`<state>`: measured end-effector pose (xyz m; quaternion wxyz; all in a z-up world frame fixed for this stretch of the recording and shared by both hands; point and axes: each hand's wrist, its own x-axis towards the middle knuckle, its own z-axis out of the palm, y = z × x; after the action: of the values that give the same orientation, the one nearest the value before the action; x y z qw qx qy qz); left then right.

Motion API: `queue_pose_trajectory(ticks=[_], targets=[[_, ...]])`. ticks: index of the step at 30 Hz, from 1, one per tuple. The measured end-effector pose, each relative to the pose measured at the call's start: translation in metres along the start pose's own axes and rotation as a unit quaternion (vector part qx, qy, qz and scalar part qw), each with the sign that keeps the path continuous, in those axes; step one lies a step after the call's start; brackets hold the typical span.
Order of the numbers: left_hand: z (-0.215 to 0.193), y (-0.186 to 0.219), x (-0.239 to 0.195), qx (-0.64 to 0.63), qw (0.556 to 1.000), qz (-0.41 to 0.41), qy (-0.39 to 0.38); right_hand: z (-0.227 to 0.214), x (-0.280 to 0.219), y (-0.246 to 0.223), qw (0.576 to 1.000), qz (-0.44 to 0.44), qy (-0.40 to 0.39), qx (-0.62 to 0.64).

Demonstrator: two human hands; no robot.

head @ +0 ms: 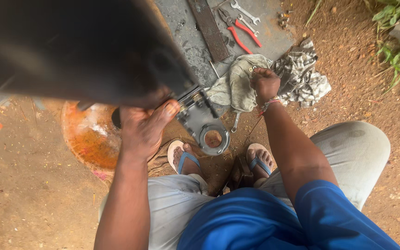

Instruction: The person sits on the ground and works on a metal frame, repeatedly inserting and adjusting small metal components into a slot. They use a rag to wipe the components and occasionally dip a rag into a bowl of dark liquid to apply it to the frame.

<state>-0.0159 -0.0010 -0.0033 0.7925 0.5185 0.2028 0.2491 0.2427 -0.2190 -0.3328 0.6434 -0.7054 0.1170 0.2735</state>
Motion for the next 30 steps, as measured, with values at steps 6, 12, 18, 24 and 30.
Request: queue_pose_trajectory(ticks=[6, 12, 18, 24, 30], targets=[[0.007, 0.0, 0.014, 0.018, 0.997, 0.023, -0.076, 0.003, -0.043, -0.053, 0.954, 0.063, -0.187, 0.227], [0.008, 0.003, 0.019, 0.122, 0.988, 0.067, -0.073, 0.005, -0.114, -0.139, 0.929, 0.048, -0.273, 0.245], [0.014, 0.005, 0.018, 0.149, 0.985, 0.054, -0.064, 0.013, -0.21, -0.214, 0.918, -0.085, -0.341, 0.184], [0.018, 0.009, 0.013, 0.143, 0.985, 0.056, -0.075, 0.044, -0.304, -0.234, 0.873, -0.376, -0.289, -0.112], [0.017, 0.01, 0.005, 0.119, 0.985, 0.069, -0.103, 0.072, -0.339, -0.232, 0.757, -0.565, -0.129, -0.302]])
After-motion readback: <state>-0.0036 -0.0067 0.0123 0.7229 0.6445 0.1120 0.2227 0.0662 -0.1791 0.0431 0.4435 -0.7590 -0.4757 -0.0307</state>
